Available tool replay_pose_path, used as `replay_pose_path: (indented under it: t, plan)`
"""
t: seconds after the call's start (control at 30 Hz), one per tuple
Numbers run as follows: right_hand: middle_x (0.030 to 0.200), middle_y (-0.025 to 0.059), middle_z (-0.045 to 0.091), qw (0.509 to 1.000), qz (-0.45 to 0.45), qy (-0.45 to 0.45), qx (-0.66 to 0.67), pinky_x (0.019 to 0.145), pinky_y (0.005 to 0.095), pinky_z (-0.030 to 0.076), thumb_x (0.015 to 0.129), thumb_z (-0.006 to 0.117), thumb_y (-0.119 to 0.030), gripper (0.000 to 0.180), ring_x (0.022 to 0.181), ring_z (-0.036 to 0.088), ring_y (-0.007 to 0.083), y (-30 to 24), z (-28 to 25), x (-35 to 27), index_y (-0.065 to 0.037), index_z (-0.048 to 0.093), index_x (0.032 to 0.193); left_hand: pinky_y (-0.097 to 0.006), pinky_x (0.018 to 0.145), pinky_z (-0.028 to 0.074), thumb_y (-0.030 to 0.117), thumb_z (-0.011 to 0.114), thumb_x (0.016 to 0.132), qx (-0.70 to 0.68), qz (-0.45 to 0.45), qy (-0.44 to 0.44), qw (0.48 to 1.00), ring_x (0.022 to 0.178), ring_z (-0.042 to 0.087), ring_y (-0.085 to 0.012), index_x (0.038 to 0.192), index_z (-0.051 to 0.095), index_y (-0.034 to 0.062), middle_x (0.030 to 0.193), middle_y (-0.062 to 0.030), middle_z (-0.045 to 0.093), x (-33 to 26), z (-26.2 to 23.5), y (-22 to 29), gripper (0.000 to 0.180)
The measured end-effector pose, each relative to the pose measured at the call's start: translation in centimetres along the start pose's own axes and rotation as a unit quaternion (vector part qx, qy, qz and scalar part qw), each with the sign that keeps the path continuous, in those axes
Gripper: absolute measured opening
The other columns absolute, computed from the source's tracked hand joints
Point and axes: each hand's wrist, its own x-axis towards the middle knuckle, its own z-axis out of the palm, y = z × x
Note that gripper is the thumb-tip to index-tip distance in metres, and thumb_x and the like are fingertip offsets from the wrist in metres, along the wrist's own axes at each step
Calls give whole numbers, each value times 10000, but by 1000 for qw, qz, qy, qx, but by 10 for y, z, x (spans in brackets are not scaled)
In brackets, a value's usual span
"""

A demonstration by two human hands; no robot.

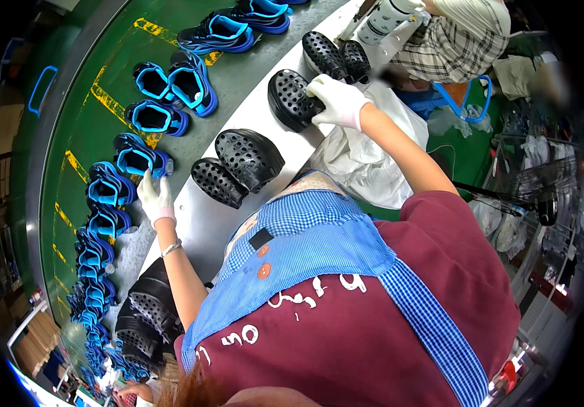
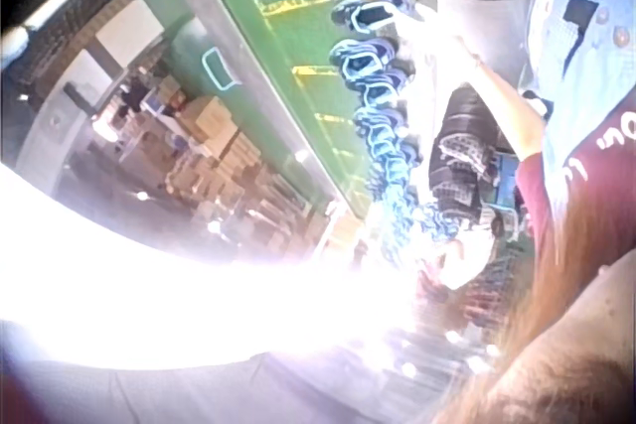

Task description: The person sorts shoe components by picking up black perforated shoe uppers from a table and placing them onto blue and black sneakers that are lined up on an assembly conveyor.

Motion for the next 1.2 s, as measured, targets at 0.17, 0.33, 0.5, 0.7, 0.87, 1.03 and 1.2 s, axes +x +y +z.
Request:
replay_pose_path:
  t: [0.17,0.33,0.5,0.7,0.87,1.03,1.2]
  plan:
    - [1105,97,524,1000,4,30,5,774,349,525,680,761,-212,448,883,608,260,-36,-47,-10,-56,558,1048,-359,880,483,244,640,879,-110,7,-9,994,971,618,-249,1291,556,58,1241,-164,538,-14,-2,38,460]
    - [1094,106,542,974,-155,-48,156,828,326,497,666,747,-181,437,985,575,266,-105,-36,12,-49,543,1030,-413,946,490,404,407,1016,-597,-194,-300,718,1147,560,-291,1430,342,18,1350,-186,490,-24,13,99,569]
    - [1110,142,593,947,-183,-114,236,836,343,506,734,759,-220,503,943,621,263,-152,-7,35,-32,543,1148,-379,898,517,379,551,959,-757,-277,-258,532,995,624,-217,1222,555,66,1089,-88,644,-38,-2,130,409]
    - [1081,244,617,956,-127,-136,226,891,409,470,788,657,-423,626,1008,603,369,-202,46,48,40,551,1196,-349,750,551,356,642,898,-738,-265,-105,612,852,643,-190,1152,571,95,965,-49,641,-43,-4,88,372]
    - [1000,241,633,966,-118,-159,166,838,420,485,780,655,-462,608,944,619,368,-229,81,61,43,577,1110,-330,630,541,348,666,877,-734,-297,-21,611,719,625,-180,1065,562,100,879,-36,603,-42,-6,64,328]
    - [795,226,633,958,-100,-178,201,705,417,491,807,612,-396,446,759,637,360,-254,97,81,27,589,945,-276,600,477,320,677,873,-689,-338,43,639,665,556,-112,1083,570,69,825,4,566,-27,-16,44,345]
    - [844,277,631,976,-89,-108,165,749,463,506,821,563,-378,415,799,634,415,-276,113,124,34,573,877,-293,740,455,404,600,918,-636,-292,30,713,823,545,-116,1089,596,63,933,-5,587,1,-16,2,382]
